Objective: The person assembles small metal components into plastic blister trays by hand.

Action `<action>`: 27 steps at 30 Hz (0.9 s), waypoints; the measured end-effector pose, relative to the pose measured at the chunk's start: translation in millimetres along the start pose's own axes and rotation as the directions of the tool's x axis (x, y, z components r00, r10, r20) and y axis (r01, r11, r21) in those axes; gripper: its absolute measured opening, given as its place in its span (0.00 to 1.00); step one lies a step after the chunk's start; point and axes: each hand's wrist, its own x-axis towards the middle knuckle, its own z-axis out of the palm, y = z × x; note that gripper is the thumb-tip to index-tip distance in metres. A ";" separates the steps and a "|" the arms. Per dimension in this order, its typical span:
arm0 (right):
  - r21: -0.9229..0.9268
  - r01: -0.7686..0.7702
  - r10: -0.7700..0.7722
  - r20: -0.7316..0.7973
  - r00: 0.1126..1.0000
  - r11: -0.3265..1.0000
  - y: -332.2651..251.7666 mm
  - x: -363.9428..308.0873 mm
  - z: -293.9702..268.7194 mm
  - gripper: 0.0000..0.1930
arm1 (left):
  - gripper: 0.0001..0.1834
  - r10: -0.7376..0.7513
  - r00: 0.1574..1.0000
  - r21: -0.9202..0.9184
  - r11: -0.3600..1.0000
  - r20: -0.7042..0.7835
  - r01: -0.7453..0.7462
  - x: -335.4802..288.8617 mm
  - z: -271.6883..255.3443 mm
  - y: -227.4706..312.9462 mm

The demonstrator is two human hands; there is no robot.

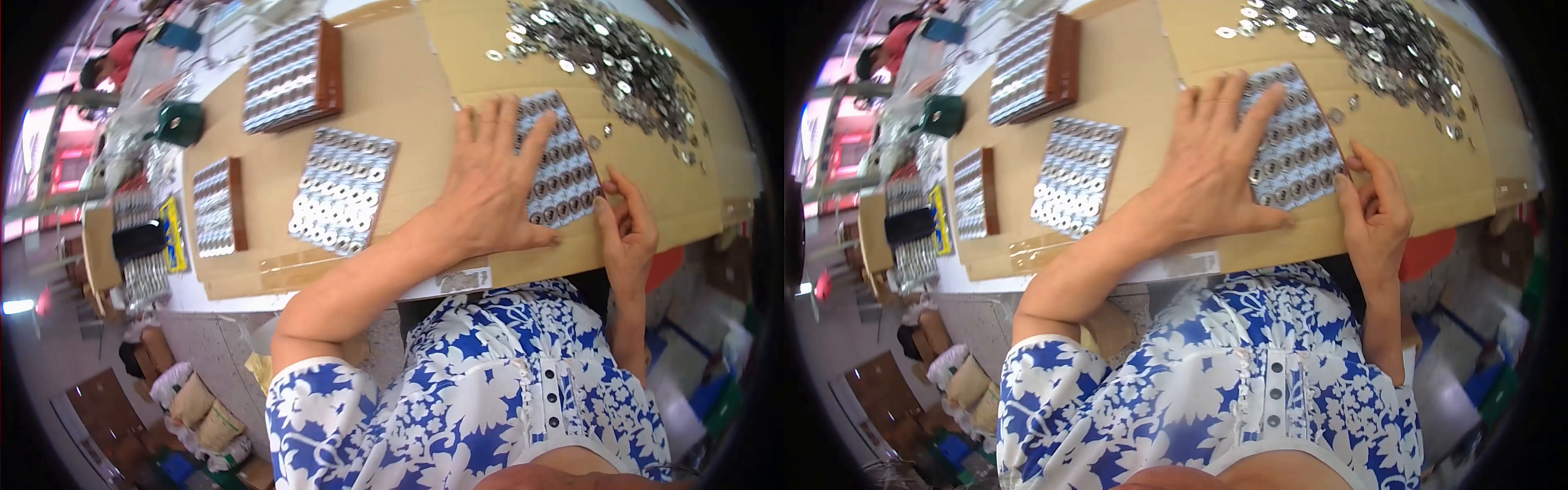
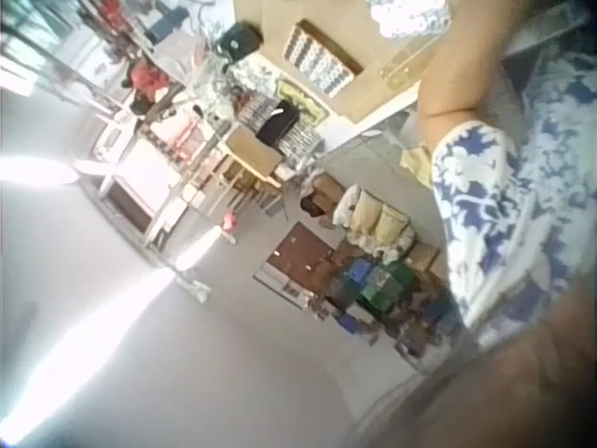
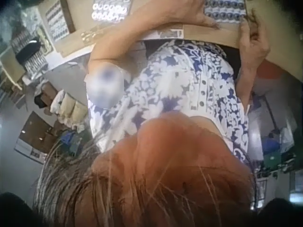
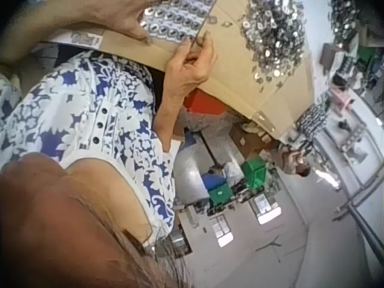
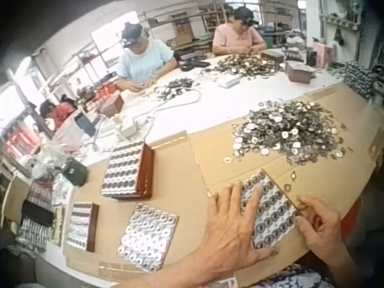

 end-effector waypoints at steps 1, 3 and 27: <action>0.022 0.027 -0.027 0.007 1.000 0.999 -2.2 -0.8 4.8 0.24 | 0.70 0.020 1.000 -0.054 0.998 0.001 -0.020 -0.6 -1.6 0.2; 0.099 -0.033 0.024 0.086 0.996 0.995 0.0 5.5 10.0 0.25 | 0.70 0.006 1.000 -0.045 0.999 0.015 -0.006 -0.1 -11.7 -0.9; 0.610 -0.528 0.168 0.548 0.820 0.590 -38.8 6.0 21.3 0.09 | 0.66 -0.626 0.751 0.324 0.680 -0.210 0.658 -115.1 -108.3 -37.8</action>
